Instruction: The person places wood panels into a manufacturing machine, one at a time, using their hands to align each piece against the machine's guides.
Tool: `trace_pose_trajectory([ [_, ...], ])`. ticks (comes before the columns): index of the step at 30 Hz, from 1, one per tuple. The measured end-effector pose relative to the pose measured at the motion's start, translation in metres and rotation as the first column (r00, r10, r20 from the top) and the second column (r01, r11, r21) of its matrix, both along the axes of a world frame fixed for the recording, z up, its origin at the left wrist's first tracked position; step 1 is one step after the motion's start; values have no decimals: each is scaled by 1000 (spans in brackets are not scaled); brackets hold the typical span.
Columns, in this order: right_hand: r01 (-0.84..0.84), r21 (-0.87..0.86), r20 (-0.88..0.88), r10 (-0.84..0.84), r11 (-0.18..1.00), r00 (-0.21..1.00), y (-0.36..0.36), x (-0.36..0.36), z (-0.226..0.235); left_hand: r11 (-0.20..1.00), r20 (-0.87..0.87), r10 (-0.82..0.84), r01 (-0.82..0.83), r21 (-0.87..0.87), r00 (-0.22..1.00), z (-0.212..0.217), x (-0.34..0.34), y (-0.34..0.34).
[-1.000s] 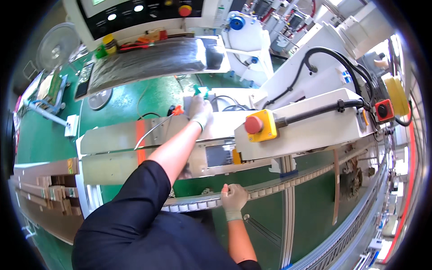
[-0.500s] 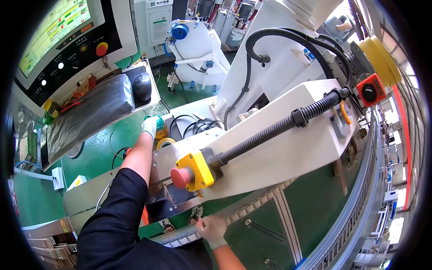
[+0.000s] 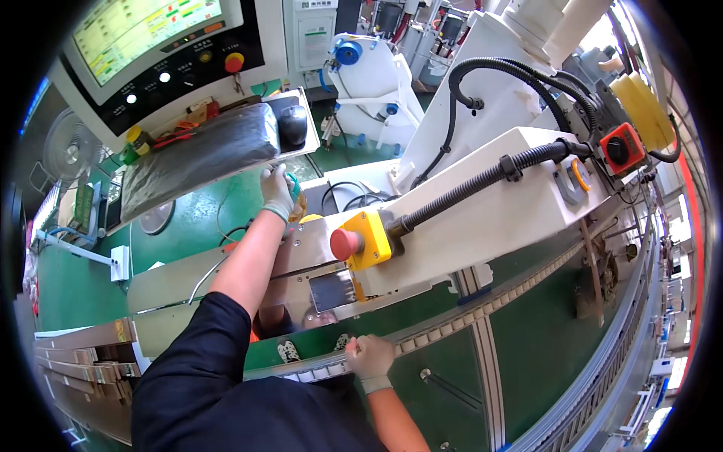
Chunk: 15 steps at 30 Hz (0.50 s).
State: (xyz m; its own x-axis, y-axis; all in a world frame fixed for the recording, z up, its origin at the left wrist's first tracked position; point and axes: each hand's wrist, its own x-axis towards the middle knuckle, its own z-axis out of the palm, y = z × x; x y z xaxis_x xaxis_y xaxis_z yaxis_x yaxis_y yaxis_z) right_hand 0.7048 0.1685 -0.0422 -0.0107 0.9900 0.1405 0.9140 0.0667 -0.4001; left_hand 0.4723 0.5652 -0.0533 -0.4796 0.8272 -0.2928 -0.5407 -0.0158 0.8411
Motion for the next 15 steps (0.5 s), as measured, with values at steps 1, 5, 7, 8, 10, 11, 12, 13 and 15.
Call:
trace_pose_trajectory([
  [1, 0, 17, -11, 0, 1000, 1000, 1, -1, -4, 999, -27, -4, 5, 43, 1000, 11, -4, -10],
  [5, 14, 16, 10, -14, 1000, 1000, -6, 1, -4, 979, -81, -192, 185, -84, 978, 82, 11, -71],
  [7, 1, 4, 19, -1, 1000, 1000, -7, 2, 2, 972, -198, -231, 236, 1, 953, 75, 3, -76],
  [8, -1, 1, 11, 1, 1000, 1000, -7, 3, 4, 961, -220, -269, 278, 9, 938, 90, 3, -89],
  [10, -31, -1, 1, 31, 1000, 1000, -7, 1, 5, 948, -440, -239, 306, 87, 866, 79, -19, -93],
  [11, -25, -8, 8, 26, 1000, 1000, -8, 2, 4, 937, -431, -260, 333, 104, 864, 87, -18, -101],
  [12, -17, 9, 10, 17, 1000, 1000, -9, 4, 0, 937, -474, -218, 319, 142, 853, 94, -13, -105],
  [13, -19, 30, 8, 18, 999, 1000, -9, 4, -4, 937, -518, -164, 298, 185, 839, 102, -12, -111],
  [15, -7, 26, -32, 8, 1000, 999, -11, 5, -7, 922, -523, -159, 315, 224, 837, 126, -9, -127],
])
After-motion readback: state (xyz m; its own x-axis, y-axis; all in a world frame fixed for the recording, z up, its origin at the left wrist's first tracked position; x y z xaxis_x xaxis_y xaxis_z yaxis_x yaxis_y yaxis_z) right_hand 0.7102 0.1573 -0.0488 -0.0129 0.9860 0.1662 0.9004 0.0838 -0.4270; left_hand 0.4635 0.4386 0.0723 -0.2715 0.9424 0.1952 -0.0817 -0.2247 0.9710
